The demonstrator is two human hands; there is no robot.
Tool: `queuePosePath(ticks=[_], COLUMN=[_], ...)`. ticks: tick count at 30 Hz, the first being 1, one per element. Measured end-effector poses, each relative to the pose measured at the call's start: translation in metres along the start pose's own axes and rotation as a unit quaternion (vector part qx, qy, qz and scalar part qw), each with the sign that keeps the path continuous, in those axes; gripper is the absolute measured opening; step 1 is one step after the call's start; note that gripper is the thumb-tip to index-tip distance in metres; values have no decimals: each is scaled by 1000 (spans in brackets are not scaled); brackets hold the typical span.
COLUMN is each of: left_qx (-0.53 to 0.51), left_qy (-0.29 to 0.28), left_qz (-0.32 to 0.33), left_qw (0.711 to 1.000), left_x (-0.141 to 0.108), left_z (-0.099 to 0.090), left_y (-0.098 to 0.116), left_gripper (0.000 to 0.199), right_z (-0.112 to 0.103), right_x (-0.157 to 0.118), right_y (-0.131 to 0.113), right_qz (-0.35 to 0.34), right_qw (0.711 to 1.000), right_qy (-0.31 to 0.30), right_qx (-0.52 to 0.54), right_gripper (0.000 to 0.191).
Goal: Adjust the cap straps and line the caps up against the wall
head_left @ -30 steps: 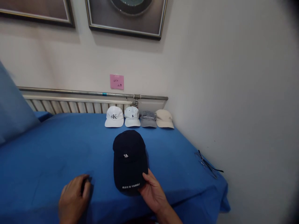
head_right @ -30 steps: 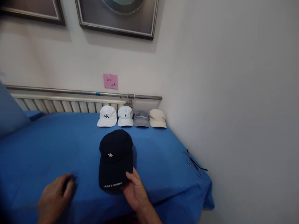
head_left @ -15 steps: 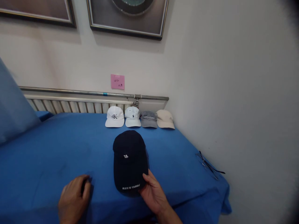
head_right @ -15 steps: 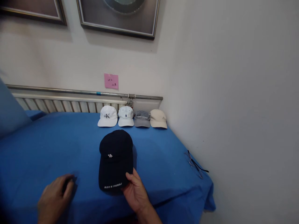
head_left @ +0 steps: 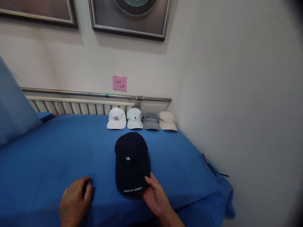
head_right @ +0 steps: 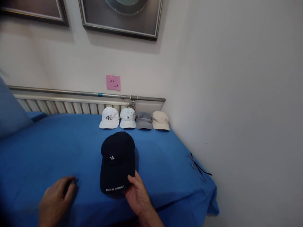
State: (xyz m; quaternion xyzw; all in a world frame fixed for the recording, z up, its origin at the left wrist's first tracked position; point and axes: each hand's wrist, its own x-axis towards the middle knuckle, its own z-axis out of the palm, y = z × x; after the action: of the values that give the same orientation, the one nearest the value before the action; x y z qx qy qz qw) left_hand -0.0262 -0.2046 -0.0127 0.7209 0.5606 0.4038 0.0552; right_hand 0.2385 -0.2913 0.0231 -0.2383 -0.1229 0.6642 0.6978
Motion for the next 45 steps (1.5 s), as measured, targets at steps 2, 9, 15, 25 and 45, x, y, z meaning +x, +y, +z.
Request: queuePosePath(ticks=[2, 9, 15, 25, 45], left_qx=[-77, -524, -685, -775, -809], left_qy=[-25, -144, -294, -316, -376], left_qz=[-87, -396, -392, -351, -305], left_qw=[993, 741, 539, 420, 333], left_x=[11, 90, 149, 196, 189], left_z=[-3, 20, 59, 99, 142], left_y=[7, 67, 103, 105, 69], left_gripper=[26, 15, 42, 22, 18], right_z=[0, 13, 30, 32, -11], right_x=[1, 15, 47, 119, 219], right_y=[0, -16, -35, -86, -106], right_qz=[1, -5, -13, -16, 46], right_qw=[1000, 999, 999, 994, 993], right_qy=[1, 39, 34, -22, 104], right_qx=[-1, -3, -20, -108, -23], right_gripper=[39, 35, 35, 38, 12])
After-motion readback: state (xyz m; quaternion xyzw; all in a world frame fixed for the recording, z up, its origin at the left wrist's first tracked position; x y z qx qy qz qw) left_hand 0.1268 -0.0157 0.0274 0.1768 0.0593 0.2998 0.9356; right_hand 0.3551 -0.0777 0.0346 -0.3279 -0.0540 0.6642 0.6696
